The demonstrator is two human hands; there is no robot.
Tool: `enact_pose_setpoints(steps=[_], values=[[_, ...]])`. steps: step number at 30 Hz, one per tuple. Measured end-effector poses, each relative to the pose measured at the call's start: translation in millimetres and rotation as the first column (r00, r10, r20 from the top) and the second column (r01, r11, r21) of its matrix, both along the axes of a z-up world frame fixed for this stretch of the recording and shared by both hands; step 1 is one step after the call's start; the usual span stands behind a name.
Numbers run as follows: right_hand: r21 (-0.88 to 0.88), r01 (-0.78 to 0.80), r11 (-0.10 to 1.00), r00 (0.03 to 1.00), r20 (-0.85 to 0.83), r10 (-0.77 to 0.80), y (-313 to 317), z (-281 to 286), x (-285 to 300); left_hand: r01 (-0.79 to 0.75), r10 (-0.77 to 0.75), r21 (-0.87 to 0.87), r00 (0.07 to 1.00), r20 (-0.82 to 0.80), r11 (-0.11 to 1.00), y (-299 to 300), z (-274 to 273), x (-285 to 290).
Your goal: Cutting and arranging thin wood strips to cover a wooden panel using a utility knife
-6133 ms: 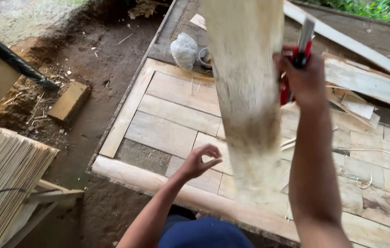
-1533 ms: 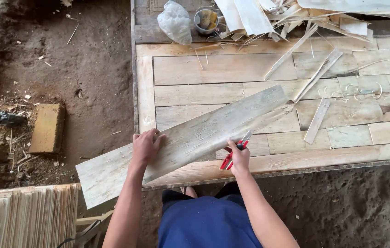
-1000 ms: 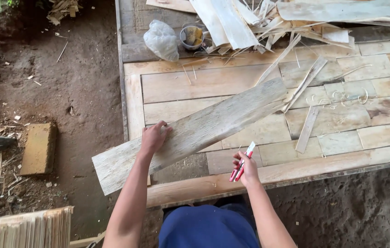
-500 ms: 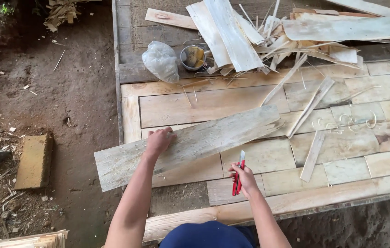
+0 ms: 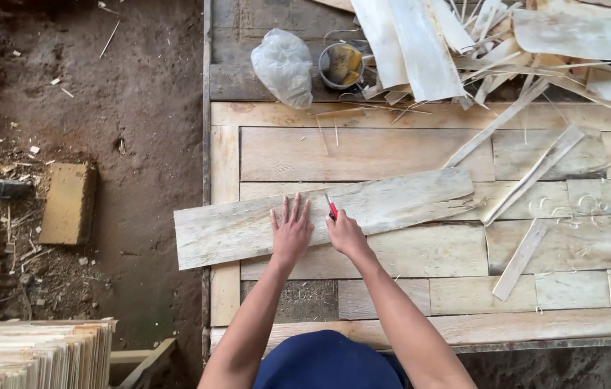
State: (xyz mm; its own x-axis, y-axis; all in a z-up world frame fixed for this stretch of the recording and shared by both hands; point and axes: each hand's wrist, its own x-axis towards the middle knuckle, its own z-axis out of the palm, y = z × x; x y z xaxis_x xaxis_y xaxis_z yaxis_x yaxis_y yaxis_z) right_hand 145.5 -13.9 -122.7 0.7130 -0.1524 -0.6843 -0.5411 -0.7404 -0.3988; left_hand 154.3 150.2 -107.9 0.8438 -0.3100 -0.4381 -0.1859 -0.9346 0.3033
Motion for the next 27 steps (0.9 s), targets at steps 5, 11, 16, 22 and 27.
enact_pose_setpoints(steps=[5, 11, 16, 22, 27], values=[[-0.043, -0.03, 0.999, 1.0, 0.001, 0.03, 19.9, 0.1, 14.3, -0.007, 0.007, 0.002, 0.999, -0.032, 1.0, 1.4, -10.5, 0.5], [-0.046, -0.053, 0.998, 0.998, 0.026, 0.054, 26.4, -9.7, 20.3, -0.016, 0.017, 0.021, 0.999, -0.031, 1.0, -0.3, -31.4, 0.4], [-0.057, -0.054, 0.997, 0.998, 0.021, 0.055, 32.3, -13.0, 20.5, -0.009, 0.01, 0.027, 1.0, -0.026, 1.0, 0.4, -31.5, -1.9], [-0.004, -0.007, 1.0, 1.0, 0.003, 0.007, 36.4, -13.8, 29.5, -0.013, 0.014, 0.036, 0.999, -0.034, 0.999, -0.1, -37.0, -2.2], [-0.039, -0.027, 0.999, 1.0, -0.002, 0.026, 35.6, -13.6, 29.6, -0.023, 0.024, 0.031, 0.999, -0.035, 0.999, -0.1, -35.1, -2.2]])
